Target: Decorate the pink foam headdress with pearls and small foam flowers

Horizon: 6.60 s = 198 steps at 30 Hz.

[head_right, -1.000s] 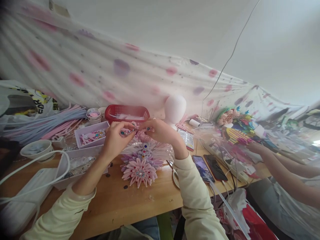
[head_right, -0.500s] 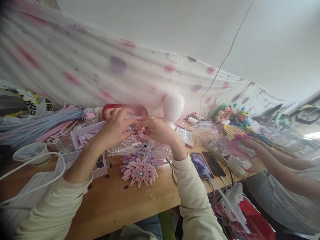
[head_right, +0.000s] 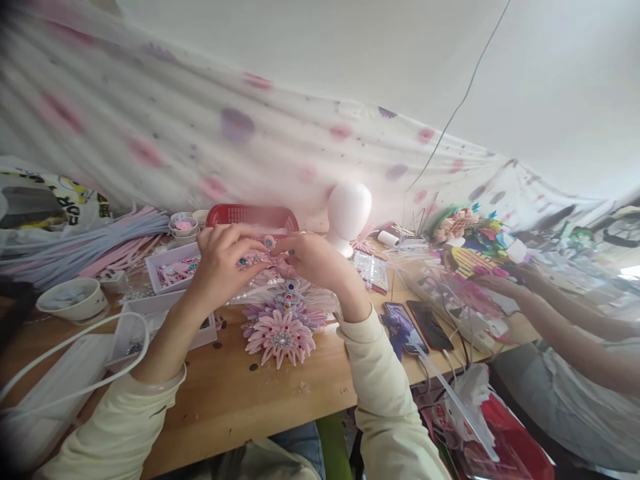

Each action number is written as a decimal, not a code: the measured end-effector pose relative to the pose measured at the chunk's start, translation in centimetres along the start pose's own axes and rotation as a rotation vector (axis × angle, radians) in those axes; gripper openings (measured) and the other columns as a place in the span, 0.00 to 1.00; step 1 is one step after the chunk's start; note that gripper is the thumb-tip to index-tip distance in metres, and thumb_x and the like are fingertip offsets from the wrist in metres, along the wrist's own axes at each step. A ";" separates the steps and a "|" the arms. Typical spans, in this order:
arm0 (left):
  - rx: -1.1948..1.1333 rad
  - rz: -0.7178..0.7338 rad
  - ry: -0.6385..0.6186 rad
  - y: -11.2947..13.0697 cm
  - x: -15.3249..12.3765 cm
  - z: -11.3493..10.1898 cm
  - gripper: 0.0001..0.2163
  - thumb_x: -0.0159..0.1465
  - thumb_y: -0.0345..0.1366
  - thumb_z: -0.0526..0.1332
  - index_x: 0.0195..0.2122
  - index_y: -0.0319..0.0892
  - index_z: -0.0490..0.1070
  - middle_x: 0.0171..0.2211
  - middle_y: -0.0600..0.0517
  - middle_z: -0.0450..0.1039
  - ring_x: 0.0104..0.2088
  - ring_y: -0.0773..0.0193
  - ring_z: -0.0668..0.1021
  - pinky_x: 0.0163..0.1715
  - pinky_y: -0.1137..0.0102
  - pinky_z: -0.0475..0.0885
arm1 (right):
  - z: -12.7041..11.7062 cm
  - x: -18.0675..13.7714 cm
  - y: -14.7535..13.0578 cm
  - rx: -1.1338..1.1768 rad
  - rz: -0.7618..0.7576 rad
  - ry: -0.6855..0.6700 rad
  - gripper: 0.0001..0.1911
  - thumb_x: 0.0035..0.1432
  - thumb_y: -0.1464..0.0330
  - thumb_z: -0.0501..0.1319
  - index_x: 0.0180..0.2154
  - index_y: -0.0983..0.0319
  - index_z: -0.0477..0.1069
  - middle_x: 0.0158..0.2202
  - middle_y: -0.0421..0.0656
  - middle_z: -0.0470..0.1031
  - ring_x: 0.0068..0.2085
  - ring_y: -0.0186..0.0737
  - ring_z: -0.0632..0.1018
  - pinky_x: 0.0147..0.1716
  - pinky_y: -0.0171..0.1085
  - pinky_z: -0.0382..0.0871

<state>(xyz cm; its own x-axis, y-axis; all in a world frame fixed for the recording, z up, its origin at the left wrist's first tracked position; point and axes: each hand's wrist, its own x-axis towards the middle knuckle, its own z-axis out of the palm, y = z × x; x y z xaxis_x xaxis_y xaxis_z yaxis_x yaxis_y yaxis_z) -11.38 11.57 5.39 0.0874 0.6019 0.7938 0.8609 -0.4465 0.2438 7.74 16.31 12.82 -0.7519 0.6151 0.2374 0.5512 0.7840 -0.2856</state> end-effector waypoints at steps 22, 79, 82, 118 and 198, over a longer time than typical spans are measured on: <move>-0.259 -0.144 -0.127 1.2 0.3 0.6 0.14 0.60 0.30 0.64 0.48 0.47 0.73 0.49 0.49 0.72 0.54 0.53 0.72 0.57 0.53 0.65 | -1.3 -3.5 -1.9 -0.096 0.065 0.300 0.14 0.61 0.75 0.61 0.47 0.59 0.78 0.53 0.47 0.77 0.55 0.50 0.74 0.56 0.50 0.66; -0.624 0.016 -0.223 9.6 -9.0 -0.1 0.09 0.64 0.28 0.64 0.42 0.49 0.77 0.35 0.56 0.80 0.36 0.67 0.82 0.38 0.77 0.77 | 12.6 -16.8 -5.0 1.343 0.282 0.746 0.09 0.61 0.66 0.66 0.45 0.53 0.76 0.51 0.45 0.70 0.35 0.35 0.80 0.24 0.32 0.75; -0.647 0.013 -0.195 9.2 -9.0 0.1 0.09 0.65 0.26 0.62 0.39 0.48 0.77 0.33 0.56 0.80 0.34 0.69 0.82 0.34 0.78 0.77 | 12.5 -16.7 -4.7 1.459 0.284 0.681 0.10 0.60 0.63 0.67 0.45 0.54 0.76 0.53 0.46 0.72 0.35 0.37 0.80 0.26 0.34 0.76; -0.300 -0.423 0.255 4.4 -7.8 -4.1 0.09 0.62 0.34 0.61 0.42 0.44 0.78 0.38 0.51 0.82 0.34 0.63 0.80 0.40 0.68 0.76 | 21.9 -18.2 -2.2 0.877 0.508 0.827 0.16 0.64 0.54 0.60 0.31 0.58 0.72 0.21 0.37 0.68 0.23 0.37 0.70 0.24 0.34 0.64; -0.084 0.033 -0.054 5.7 3.8 -1.8 0.08 0.65 0.33 0.57 0.38 0.45 0.76 0.40 0.50 0.80 0.45 0.58 0.79 0.50 0.61 0.72 | 3.7 -11.7 5.0 0.310 0.208 0.892 0.05 0.62 0.70 0.61 0.38 0.58 0.76 0.38 0.42 0.81 0.43 0.43 0.79 0.45 0.42 0.70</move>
<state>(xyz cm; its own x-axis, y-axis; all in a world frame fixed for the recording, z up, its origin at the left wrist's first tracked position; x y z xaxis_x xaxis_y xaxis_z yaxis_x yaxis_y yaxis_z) -7.03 10.10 10.76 0.1439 0.6199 0.7714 0.8125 -0.5189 0.2655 17.93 12.73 5.14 -0.0284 0.6766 0.7358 0.4264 0.6739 -0.6033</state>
